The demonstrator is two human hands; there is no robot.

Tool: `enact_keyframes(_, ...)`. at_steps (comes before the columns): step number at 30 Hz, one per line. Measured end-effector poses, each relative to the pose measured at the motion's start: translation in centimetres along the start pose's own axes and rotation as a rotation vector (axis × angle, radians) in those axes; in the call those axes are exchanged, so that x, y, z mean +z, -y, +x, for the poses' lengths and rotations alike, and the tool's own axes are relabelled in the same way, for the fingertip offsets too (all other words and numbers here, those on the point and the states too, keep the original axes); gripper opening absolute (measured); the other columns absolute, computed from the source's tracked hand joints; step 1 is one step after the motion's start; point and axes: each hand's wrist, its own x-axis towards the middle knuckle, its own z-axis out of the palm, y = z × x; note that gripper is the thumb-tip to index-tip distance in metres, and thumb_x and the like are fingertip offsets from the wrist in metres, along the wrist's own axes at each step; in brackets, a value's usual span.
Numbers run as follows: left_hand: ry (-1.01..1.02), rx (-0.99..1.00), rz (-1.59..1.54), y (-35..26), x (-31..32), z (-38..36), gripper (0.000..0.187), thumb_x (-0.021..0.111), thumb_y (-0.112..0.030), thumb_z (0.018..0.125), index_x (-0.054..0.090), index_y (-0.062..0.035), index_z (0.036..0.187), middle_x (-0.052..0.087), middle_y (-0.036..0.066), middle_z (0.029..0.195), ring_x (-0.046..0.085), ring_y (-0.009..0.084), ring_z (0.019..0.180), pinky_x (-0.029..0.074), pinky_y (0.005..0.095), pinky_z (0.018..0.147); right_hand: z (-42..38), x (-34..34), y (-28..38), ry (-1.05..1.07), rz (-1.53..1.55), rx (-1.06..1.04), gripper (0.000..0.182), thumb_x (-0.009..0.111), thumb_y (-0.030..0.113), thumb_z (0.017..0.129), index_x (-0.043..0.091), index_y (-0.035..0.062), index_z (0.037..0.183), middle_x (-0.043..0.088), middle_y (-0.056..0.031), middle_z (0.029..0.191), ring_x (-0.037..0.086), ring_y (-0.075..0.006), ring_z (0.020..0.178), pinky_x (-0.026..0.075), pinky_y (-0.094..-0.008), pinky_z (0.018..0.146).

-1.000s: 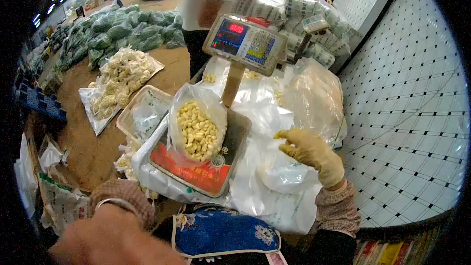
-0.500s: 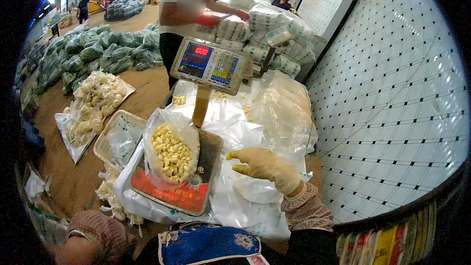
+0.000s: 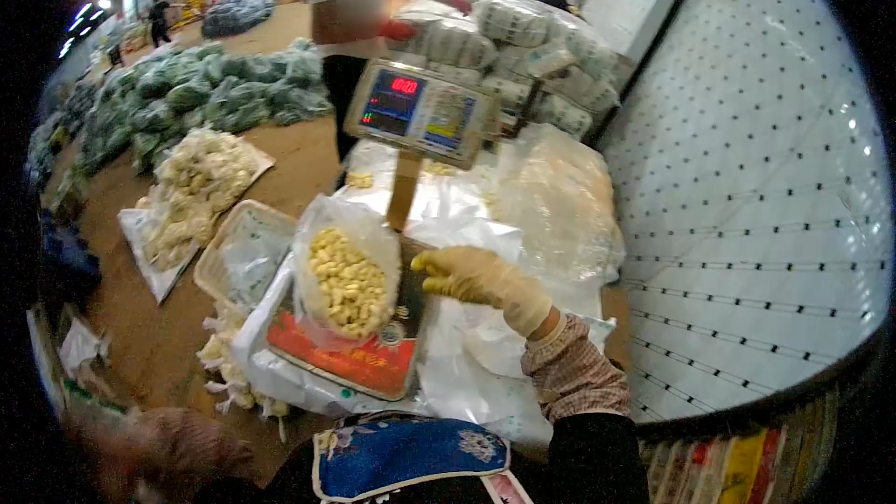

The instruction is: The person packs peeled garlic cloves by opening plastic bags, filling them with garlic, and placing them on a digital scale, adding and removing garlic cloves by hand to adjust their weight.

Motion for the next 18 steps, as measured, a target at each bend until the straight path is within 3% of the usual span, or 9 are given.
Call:
enact_keyframes(2,-0.086,-0.026,0.137,3.4,-0.3,0.0,0.036,0.062,-0.018,0.074,0.045,-0.0017,0.101,0.051,0.007,0.089,0.051,0.0174,0.079,0.042,0.0274,0.071,2.8,-0.1,0.4,-0.168,0.125,0.08,0.043,0.059,0.026,0.078,0.047,0.0083,0.116,0.055,-0.0138,0.106,0.052,-0.0254,0.096,0.041,-0.0335,0.083)
enact_keyframes(6,0.16,-0.254,0.267,11.3,4.9,-4.3,0.045,0.068,-0.025,0.07,0.044,-0.0003,0.1,0.051,0.007,0.087,0.051,0.0183,0.08,0.042,0.0294,0.072,9.6,3.9,-3.8,-0.431,0.106,0.126,0.083,0.069,0.037,0.066,0.027,0.0027,0.129,0.039,-0.0188,0.125,0.038,-0.0298,0.115,0.031,-0.0337,0.096)
enact_keyframes(7,0.104,-0.34,0.205,11.5,6.6,-5.4,0.047,0.068,-0.027,0.07,0.044,0.0001,0.099,0.05,0.008,0.087,0.05,0.0183,0.08,0.043,0.0302,0.071,9.9,3.5,-1.9,-0.292,0.236,0.252,0.09,0.071,0.038,0.063,0.024,-0.0008,0.129,0.032,-0.0205,0.129,0.032,-0.0306,0.12,0.026,-0.0323,0.099)
enact_keyframes(8,0.048,-0.43,0.139,11.3,8.0,-6.3,0.048,0.068,-0.029,0.07,0.044,0.0005,0.098,0.05,0.009,0.086,0.05,0.0183,0.079,0.043,0.0311,0.07,11.2,4.8,-2.1,-0.344,0.146,0.237,0.1,0.074,0.042,0.056,0.02,-0.0002,0.129,0.04,-0.023,0.122,0.041,-0.0313,0.113,0.034,-0.0316,0.094)
enact_keyframes(9,0.028,-0.394,0.318,9.6,8.8,-6.2,0.046,0.067,-0.029,0.071,0.044,0.0017,0.097,0.051,0.01,0.089,0.051,0.0173,0.079,0.044,0.0314,0.067,12.5,6.9,-2.9,-0.456,0.077,0.201,0.087,0.072,0.04,0.059,0.029,0.001,0.124,0.046,-0.0212,0.115,0.046,-0.0308,0.107,0.037,-0.0327,0.09)
enact_keyframes(11,-0.014,-0.33,0.165,11.4,9.0,-5.9,0.032,0.061,-0.025,0.077,0.047,0.0005,0.091,0.053,0.007,0.085,0.051,0.013,0.073,0.044,0.027,0.061,13.4,8.6,-3.6,-0.556,0.012,0.166,0.074,0.07,0.039,0.063,0.038,0.0021,0.119,0.052,-0.0194,0.109,0.05,-0.0304,0.101,0.04,-0.0337,0.085)
enact_keyframes(13,-0.022,-0.401,-0.024,10.4,8.5,-6.1,0.024,0.057,-0.021,0.08,0.047,-0.0005,0.087,0.052,0.004,0.079,0.051,0.0109,0.068,0.043,0.0243,0.059,13.6,8.4,-4.1,-0.552,0.121,0.35,0.041,0.064,0.034,0.071,0.053,0.0047,0.097,0.059,-0.0137,0.09,0.056,-0.0276,0.079,0.044,-0.0345,0.07)
enact_keyframes(15,-0.095,-0.397,-0.264,7.4,8.9,-5.0,0.014,0.047,-0.013,0.087,0.048,-0.004,0.077,0.047,-0.003,0.063,0.044,0.0047,0.056,0.039,0.0183,0.052,12.7,8.0,-4.9,-0.714,0.291,0.236,0.03,0.061,0.03,0.075,0.053,0.0048,0.089,0.059,-0.0104,0.082,0.054,-0.0244,0.07,0.044,-0.0329,0.064)
enact_keyframes(18,-0.093,-0.291,-0.211,5.3,8.3,-4.4,0.015,0.047,-0.013,0.087,0.049,-0.0042,0.075,0.045,-0.003,0.062,0.043,0.0042,0.057,0.039,0.0187,0.053,10.7,6.9,-4.7,-0.913,0.703,0.031,0.018,0.057,0.022,0.081,0.053,0.0039,0.082,0.058,-0.0068,0.075,0.05,-0.0162,0.06,0.042,-0.0265,0.057)
